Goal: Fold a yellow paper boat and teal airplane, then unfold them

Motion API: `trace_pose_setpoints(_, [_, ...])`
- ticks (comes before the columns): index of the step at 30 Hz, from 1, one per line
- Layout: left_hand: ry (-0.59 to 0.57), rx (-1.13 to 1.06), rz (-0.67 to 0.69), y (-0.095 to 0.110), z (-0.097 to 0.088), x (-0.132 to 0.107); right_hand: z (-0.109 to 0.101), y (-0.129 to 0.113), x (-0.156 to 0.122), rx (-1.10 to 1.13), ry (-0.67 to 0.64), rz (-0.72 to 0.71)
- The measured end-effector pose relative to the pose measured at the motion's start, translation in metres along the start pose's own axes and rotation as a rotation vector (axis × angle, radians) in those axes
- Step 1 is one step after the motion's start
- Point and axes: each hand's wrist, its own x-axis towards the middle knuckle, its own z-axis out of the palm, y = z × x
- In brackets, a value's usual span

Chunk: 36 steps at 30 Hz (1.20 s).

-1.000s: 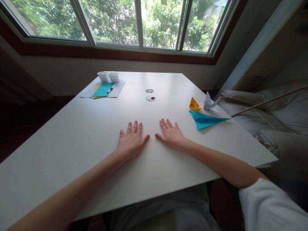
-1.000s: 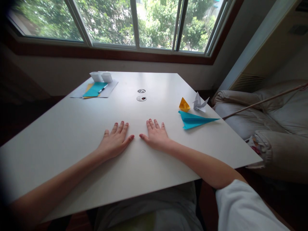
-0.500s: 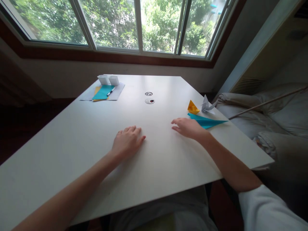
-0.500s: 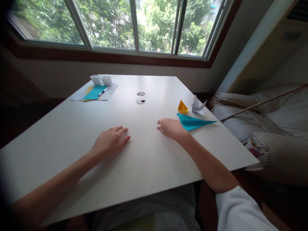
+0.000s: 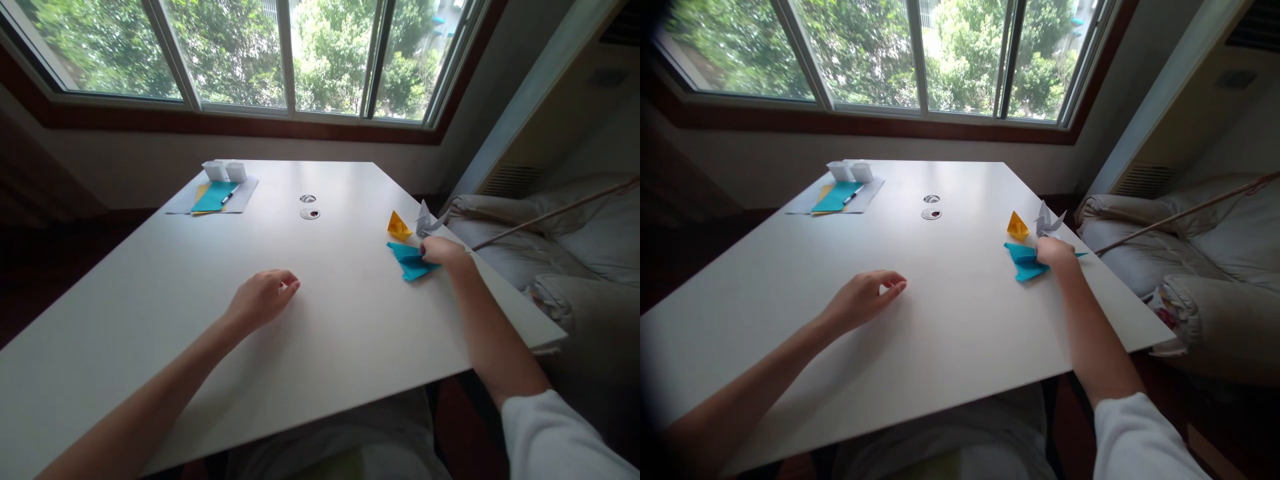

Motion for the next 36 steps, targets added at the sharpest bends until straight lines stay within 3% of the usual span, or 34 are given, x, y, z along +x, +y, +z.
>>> trace_pose_setpoints(2, [-0.007,-0.082,0.020,-0.003,0.002,0.002,0.000,-0.009,-0.001,0.011,0.023,-0.005])
trace_pose_setpoints(4, [-0.037,-0.217,0.015,-0.002,0.003,0.006,-0.004,-0.025,-0.005,0.125,0.130,-0.081])
trace_pose_setpoints(6, [-0.106,-0.398,-0.010,0.004,0.004,0.013,-0.008,-0.046,-0.011,0.531,0.364,-0.227])
trace_pose_setpoints(7, [-0.146,-0.495,-0.026,0.009,0.004,0.017,-0.010,-0.058,-0.015,0.794,0.389,-0.326])
trace_pose_setpoints(10, [-0.203,-0.752,-0.079,0.033,0.006,0.025,-0.010,-0.092,-0.028,1.460,0.167,-0.477])
trace_pose_setpoints(14, [-0.347,-1.169,-0.088,0.059,0.018,0.026,0.007,-0.122,-0.038,1.884,-0.097,-0.433])
trace_pose_setpoints(16, [-0.302,-1.283,-0.073,0.061,0.025,0.024,0.019,-0.129,-0.039,1.943,-0.179,-0.390])
trace_pose_setpoints(21, [0.031,-1.225,-0.075,0.041,0.033,0.021,0.039,-0.140,-0.046,1.749,-0.364,-0.388])
trace_pose_setpoints(24, [0.037,-1.120,-0.018,0.035,0.032,0.021,0.041,-0.147,-0.054,1.831,-0.369,-0.438])
trace_pose_setpoints(27, [0.016,-1.182,-0.020,0.038,0.031,0.021,0.040,-0.148,-0.057,1.989,-0.318,-0.408])
trace_pose_setpoints(32, [0.067,-1.499,-0.226,0.041,0.030,0.024,0.039,-0.145,-0.052,2.105,-0.489,-0.393])
trace_pose_setpoints(36, [0.095,-1.564,-0.340,0.041,0.030,0.024,0.037,-0.147,-0.052,2.119,-0.568,-0.325])
